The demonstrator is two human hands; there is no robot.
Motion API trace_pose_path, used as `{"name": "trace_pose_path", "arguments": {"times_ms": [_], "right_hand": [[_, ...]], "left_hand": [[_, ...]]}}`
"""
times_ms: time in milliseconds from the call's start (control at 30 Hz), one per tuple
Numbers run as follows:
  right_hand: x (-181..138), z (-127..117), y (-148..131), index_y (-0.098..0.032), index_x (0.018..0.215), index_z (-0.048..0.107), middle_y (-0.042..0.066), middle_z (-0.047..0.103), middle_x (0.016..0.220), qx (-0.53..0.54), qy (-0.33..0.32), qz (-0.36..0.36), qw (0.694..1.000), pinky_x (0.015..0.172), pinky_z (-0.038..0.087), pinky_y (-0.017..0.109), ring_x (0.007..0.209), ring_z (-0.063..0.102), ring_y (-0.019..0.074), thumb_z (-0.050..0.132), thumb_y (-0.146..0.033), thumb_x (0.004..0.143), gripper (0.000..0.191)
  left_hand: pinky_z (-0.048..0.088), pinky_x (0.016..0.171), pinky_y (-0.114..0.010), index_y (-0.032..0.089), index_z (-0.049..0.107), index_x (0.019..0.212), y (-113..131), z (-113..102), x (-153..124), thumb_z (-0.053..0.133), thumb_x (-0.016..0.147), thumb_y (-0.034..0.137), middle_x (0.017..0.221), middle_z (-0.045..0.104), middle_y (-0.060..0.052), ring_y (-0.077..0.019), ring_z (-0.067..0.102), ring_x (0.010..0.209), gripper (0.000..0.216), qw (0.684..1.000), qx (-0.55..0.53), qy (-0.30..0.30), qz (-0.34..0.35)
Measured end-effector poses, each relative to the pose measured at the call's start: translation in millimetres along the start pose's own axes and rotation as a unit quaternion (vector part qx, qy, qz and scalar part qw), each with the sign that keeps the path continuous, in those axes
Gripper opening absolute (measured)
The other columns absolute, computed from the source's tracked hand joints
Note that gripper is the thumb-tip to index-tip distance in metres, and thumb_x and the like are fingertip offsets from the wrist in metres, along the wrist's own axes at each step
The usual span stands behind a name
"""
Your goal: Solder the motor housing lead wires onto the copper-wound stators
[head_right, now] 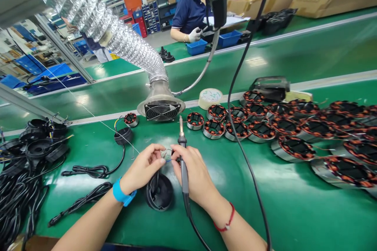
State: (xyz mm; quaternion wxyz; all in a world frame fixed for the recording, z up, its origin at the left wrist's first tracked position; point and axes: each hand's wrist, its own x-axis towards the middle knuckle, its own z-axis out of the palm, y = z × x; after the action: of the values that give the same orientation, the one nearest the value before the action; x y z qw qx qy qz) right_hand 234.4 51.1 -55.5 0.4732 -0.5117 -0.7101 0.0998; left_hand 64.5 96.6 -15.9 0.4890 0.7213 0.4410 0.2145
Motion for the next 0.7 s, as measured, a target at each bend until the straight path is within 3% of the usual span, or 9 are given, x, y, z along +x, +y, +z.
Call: {"name": "trace_pose_path", "arguments": {"times_ms": [100,200,600,700], "right_hand": [[-0.5,-0.2,-0.2,-0.025,0.123,0.041,0.001,0.063,0.083,0.017,-0.003,0.016,1.000,0.076,0.050,0.036,0.080,0.061,0.0183,0.050,-0.013,0.085,0.041],[-2.2,0.0,1.1,-0.025,0.124,0.040,0.001,0.063,0.084,0.041,0.000,0.025,0.999,0.079,0.050,0.036,0.081,0.062,0.0182,0.051,-0.015,0.085,0.042],[-3.1,3.1,0.5,-0.025,0.122,0.039,-0.001,0.059,0.079,0.138,0.025,0.051,0.989,0.078,0.051,0.033,0.079,0.061,0.0154,0.051,-0.015,0.086,0.040],[-2.9,-3.7,5.2,-0.025,0.123,0.039,0.000,0.060,0.081,0.142,-0.025,0.078,0.986,0.081,0.051,0.035,0.081,0.062,0.0159,0.051,-0.018,0.087,0.038]], "left_hand": [[0.039,0.069,-0.026,0.017,0.051,0.089,2.9,2.3,-2.7,0.040,0.093,0.023,0.079,0.050,0.000,-0.0131,0.047,0.073,0.013,0.998,0.028,0.029,0.046],[0.039,0.072,-0.026,0.017,0.052,0.079,6.5,4.7,-2.9,0.045,0.090,0.019,0.080,0.050,-0.002,-0.0144,0.048,0.077,0.014,0.992,0.090,0.035,0.084],[0.041,0.082,-0.031,0.019,0.070,0.088,10.6,6.2,-5.4,0.060,0.084,0.018,0.088,0.055,-0.004,-0.0184,0.051,0.091,0.011,0.983,0.162,0.021,0.087],[0.042,0.080,-0.030,0.017,0.070,0.083,9.1,7.8,-5.0,0.057,0.085,0.016,0.083,0.055,-0.003,-0.0168,0.054,0.086,0.014,0.989,0.127,0.046,0.055]]}}
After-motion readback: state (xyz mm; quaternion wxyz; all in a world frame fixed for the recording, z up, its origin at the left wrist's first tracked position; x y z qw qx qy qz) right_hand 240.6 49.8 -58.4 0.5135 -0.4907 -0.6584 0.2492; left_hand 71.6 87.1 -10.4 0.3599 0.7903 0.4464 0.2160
